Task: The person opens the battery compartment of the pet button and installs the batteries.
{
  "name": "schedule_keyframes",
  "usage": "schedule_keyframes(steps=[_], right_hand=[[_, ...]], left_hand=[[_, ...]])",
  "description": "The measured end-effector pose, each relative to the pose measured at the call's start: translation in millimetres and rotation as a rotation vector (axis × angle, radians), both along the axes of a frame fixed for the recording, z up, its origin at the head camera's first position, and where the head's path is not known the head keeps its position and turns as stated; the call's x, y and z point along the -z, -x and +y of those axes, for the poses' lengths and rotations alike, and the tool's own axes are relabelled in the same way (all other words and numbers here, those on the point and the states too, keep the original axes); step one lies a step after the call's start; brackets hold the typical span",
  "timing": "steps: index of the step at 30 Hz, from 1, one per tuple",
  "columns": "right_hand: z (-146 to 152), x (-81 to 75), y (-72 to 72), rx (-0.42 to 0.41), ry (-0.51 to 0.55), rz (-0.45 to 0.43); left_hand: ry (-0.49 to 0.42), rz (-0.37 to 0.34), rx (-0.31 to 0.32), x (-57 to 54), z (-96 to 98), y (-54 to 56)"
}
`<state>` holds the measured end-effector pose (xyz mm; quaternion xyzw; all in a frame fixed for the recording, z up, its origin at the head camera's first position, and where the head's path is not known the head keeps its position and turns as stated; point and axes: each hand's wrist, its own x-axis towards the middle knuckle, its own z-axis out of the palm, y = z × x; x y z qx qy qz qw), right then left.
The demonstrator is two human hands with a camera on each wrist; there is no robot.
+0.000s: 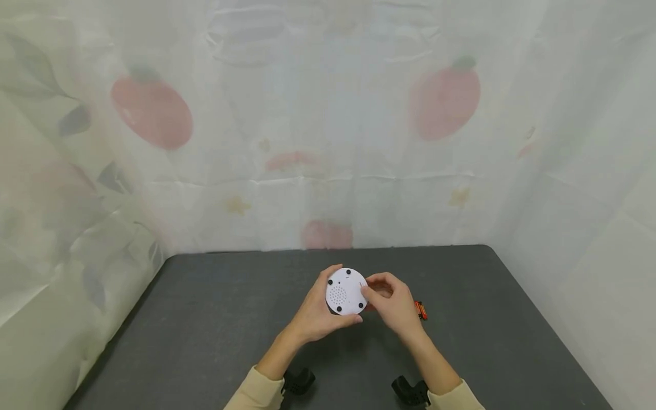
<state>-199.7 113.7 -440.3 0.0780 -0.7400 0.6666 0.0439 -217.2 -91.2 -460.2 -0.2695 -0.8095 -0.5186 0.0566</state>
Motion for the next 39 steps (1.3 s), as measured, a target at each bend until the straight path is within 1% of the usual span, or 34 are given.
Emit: schedule_keyframes(steps=[3, 7, 10, 15, 21, 30, 34, 39], right_hand=[[-3.7, -4.7, -4.7, 0.052, -0.016, 0.053], [-10.1, -7.5, -9.4, 0.124, -0.126, 0.103], [-15.5, -7.6, -11.7, 0.192, -0.196, 0.131], [-23.6, -7.2, -15.7, 0.263, -0.228, 0.152], [-29.2, -2.6, -15.4, 0.288, -0.232, 0.118], [-30.5, 0.6, -10.5, 0.291, -0.274, 0.093], [-31.7, 1.2, -9.1, 0.299, -0.302, 0.108], [-34.9, -1.0, -10.3, 0.327, -0.361, 0.173]], left_hand=[[-0.014, 0.04, -0.029, -1.9, 1.3, -0.6], [-0.013, 0.073, -0.06, -2.9, 3.3, -2.3], [-0.009, 0.087, -0.077, -1.2, 4.5, -3.4], [0.001, 0.117, -0.088, 1.8, 7.0, -4.2], [0.038, 0.14, -0.09, 6.0, 8.1, -4.3], [0.074, 0.119, -0.098, 8.1, 6.8, -2.6], [0.086, 0.123, -0.1, 7.3, 6.0, -0.7], [0.093, 0.129, -0.107, 6.0, 4.9, 0.5]])
